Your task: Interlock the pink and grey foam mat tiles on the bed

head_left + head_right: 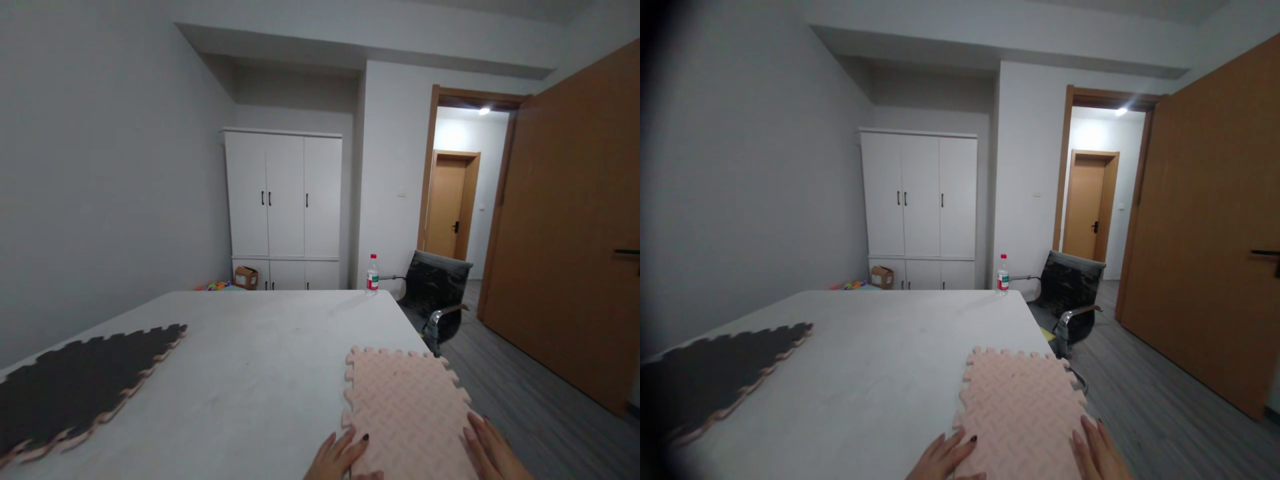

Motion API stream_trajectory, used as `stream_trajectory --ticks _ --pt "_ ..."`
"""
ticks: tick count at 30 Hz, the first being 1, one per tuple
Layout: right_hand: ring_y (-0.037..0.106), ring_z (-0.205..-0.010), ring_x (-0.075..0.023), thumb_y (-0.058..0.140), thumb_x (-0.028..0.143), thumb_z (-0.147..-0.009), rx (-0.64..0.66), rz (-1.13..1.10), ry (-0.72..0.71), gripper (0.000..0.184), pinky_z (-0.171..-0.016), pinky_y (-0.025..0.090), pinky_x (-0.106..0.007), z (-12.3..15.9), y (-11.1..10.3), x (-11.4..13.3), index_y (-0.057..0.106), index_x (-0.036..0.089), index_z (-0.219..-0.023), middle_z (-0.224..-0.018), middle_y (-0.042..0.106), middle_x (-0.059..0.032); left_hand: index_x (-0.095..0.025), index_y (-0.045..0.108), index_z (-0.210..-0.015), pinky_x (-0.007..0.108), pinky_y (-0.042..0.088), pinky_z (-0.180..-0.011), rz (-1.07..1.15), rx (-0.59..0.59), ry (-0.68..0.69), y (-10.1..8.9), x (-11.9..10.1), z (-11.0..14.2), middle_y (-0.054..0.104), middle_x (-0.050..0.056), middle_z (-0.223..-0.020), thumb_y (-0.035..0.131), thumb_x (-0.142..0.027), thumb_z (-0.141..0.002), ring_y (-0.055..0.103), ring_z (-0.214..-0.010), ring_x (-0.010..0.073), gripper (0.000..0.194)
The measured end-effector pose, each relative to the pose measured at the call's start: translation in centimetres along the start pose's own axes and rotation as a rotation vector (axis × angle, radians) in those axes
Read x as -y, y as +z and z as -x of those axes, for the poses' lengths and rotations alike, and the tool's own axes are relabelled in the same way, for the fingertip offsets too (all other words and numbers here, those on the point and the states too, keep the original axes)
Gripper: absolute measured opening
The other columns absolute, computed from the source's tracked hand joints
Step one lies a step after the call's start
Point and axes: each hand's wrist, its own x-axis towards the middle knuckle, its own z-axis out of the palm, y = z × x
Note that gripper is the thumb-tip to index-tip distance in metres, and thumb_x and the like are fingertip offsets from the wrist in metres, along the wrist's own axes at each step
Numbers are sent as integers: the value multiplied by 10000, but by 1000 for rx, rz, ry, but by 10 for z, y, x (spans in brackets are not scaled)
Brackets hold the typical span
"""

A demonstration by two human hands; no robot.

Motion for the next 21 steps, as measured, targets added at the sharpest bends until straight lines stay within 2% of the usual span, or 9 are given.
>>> stream_trajectory --ticks 5,10,15,21 --pt "387 -1270 -227 290 583 -851 66 142 -68 652 -1075 283 -384 -24 12 13 484 136 -1284 -1366 438 -123 -479 315 -1337 271 516 -821 -2 -80 -83 3 4 0 620 -13 -1196 545 -422 -840 605 -1053 203 551" --pt "384 -1272 -232 293 538 -866 75 249 -114 626 -1076 281 -383 -41 22 18 459 125 -1306 -1370 429 -146 -438 411 -1300 295 548 -774 -101 -97 -81 3 1 -2 649 20 -1149 511 -471 -840 625 -1017 225 472" --pt "359 -1288 -230 273 557 -869 118 250 -121 640 -1079 272 -391 -42 23 12 421 143 -1333 -1394 397 -144 -400 412 -1315 327 554 -772 -82 -19 -72 -9 1 -4 624 54 -1185 471 -481 -859 609 -1046 256 467" --pt "362 -1286 -234 240 566 -870 169 261 -125 652 -1083 260 -412 -47 24 5 363 160 -1365 -1399 386 -145 -411 363 -1339 463 481 -902 250 114 -211 -16 -7 -4 484 73 -1349 525 -536 -806 449 -1224 330 572"
